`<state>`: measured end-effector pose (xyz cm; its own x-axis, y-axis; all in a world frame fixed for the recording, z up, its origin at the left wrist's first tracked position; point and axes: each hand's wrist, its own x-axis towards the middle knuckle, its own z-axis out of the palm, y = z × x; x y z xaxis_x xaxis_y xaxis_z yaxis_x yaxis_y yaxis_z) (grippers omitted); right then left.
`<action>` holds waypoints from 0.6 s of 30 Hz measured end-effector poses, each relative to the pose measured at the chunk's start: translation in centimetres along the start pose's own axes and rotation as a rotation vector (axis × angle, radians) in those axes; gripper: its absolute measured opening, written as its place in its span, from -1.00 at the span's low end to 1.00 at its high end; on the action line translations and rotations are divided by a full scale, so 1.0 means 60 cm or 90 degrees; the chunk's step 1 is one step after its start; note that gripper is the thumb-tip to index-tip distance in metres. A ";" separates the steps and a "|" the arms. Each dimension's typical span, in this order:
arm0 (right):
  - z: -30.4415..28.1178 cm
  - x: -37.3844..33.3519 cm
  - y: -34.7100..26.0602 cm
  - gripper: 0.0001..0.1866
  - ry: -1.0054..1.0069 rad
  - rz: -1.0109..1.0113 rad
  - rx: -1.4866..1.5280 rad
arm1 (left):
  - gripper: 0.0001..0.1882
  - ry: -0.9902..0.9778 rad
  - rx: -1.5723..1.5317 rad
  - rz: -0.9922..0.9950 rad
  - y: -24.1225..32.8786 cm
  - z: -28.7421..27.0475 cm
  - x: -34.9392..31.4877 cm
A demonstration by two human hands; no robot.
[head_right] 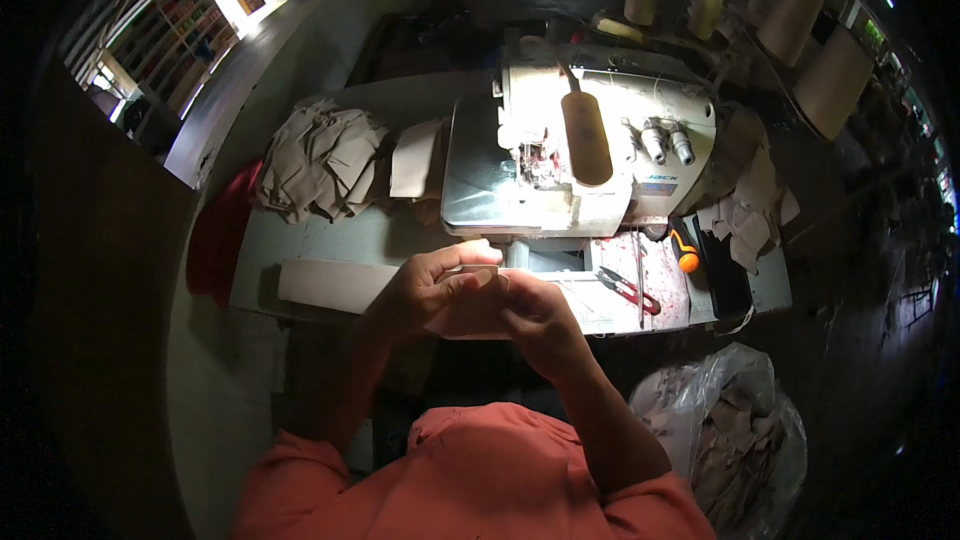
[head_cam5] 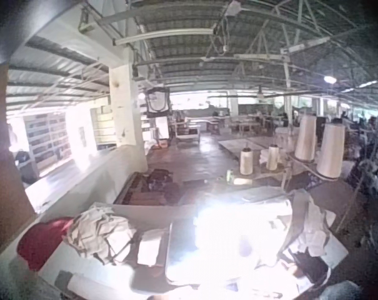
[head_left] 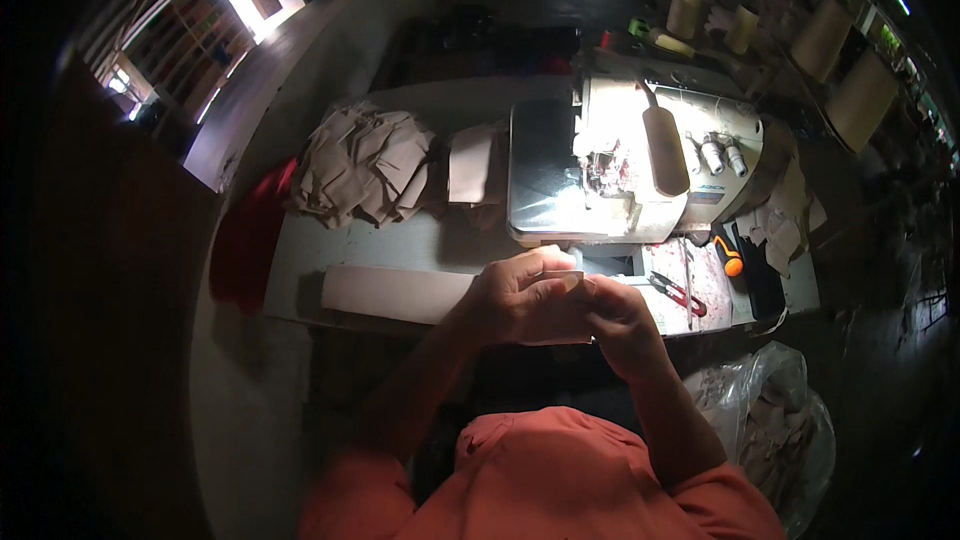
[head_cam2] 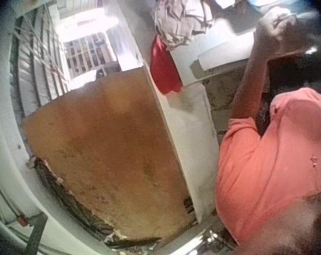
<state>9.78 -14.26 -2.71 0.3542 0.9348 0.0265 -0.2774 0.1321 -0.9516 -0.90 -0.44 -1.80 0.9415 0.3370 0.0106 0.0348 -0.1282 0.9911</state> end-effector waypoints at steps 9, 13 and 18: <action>-0.001 0.004 -0.006 -0.68 0.015 0.083 -0.073 | -0.84 0.173 0.113 -0.022 0.022 0.005 0.000; 0.001 0.010 -0.013 -0.70 -0.001 0.063 -0.051 | -0.82 0.207 0.066 -0.034 0.025 0.004 -0.001; -0.003 0.009 -0.018 -0.81 0.016 0.096 0.017 | -0.80 0.231 0.087 -0.029 0.030 0.001 0.008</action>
<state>10.40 -13.98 -1.73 0.3286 0.9362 -0.1243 -0.3533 -0.0001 -0.9355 -0.34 -0.56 -0.02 0.7592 0.6498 0.0366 0.1419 -0.2201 0.9651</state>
